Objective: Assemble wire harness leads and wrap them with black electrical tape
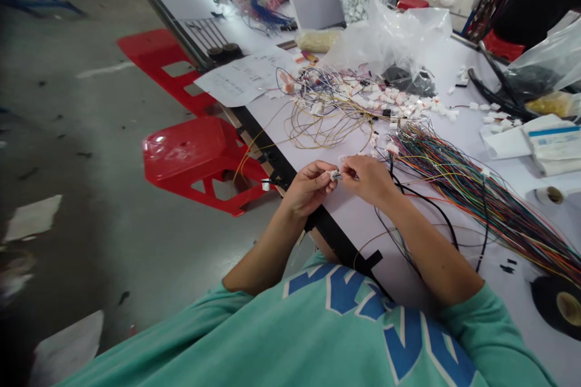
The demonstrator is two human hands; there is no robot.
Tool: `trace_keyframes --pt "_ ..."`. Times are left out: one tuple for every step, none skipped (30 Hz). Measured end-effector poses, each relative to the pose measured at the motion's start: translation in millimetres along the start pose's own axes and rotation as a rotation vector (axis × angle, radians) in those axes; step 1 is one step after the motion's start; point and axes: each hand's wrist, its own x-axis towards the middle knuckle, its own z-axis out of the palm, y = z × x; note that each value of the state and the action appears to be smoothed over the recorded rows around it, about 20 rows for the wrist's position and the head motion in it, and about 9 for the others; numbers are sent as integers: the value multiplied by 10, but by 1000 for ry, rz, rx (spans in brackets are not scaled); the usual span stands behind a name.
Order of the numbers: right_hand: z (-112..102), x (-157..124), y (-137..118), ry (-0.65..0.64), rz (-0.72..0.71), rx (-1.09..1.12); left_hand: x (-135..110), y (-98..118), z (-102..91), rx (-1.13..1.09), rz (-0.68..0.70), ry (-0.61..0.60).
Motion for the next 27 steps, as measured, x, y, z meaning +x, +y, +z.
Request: trace_keyframes --pt "9 0 -1 2 -13 -26 -1 -3 -1 2 2 3" --pt "19 -2 0 11 -23 -53 -2 -7 -1 7 6 5" --pt "28 -4 0 20 -30 -81 -4 -10 0 11 11 7" --pt "36 -8 -2 30 -36 -110 -5 -13 3 17 15 9" --pt "41 -13 -7 41 -43 -141 -7 -16 7 23 21 10" --pt "44 -19 -14 46 -52 -172 -8 -19 11 29 29 12" --pt "46 -24 -25 49 -61 -205 -9 -22 15 36 33 12" --pt "46 -29 -38 47 -72 -237 -9 -26 18 45 34 12" --pt "46 -32 -52 42 -80 -264 -9 -30 21 53 36 12" --pt "48 -35 -65 35 -82 -283 -9 -34 24 61 36 10" --pt "51 -36 -76 27 -75 -291 -9 -38 26 70 37 7" --pt "56 -36 -84 22 -59 -286 -9 -42 28 77 43 4" --pt "60 -34 -87 22 -39 -270 -9 -45 30 84 52 5" --pt "64 -31 -85 24 -19 -241 -9 -47 31 86 65 8" --pt "66 -27 -77 23 -2 -202 -10 -49 32 87 76 14" --pt "63 -23 -66 17 10 -156 -9 -50 32 84 83 22" --pt "56 -20 -52 5 17 -107 -9 -49 31 79 85 29" --pt "46 -16 -38 -10 26 -64 -7 -49 30 74 83 36" --pt "34 -14 -26 -21 41 -35 -4 -49 29 71 80 41" --pt "22 -13 -18 -25 61 -24 -1 -49 27 71 78 45" --pt "13 -13 -15 -23 82 -28 2 -51 25 75 78 46" --pt "8 -14 -17 -16 99 -43 6 -53 23 81 81 45" --pt "9 -16 -23 -11 110 -60 9 -58 20 89 83 39" --pt "15 -18 -33 -8 114 -75 13 -63 16 96 85 31" --pt "25 -19 -44 -4 115 -88 15 -70 12 103 85 22" --pt "37 -21 -56 -4 113 -98 18 -77 7 109 83 13" --pt "49 -22 -66 -4 109 -107 20 -83 2 115 80 6"
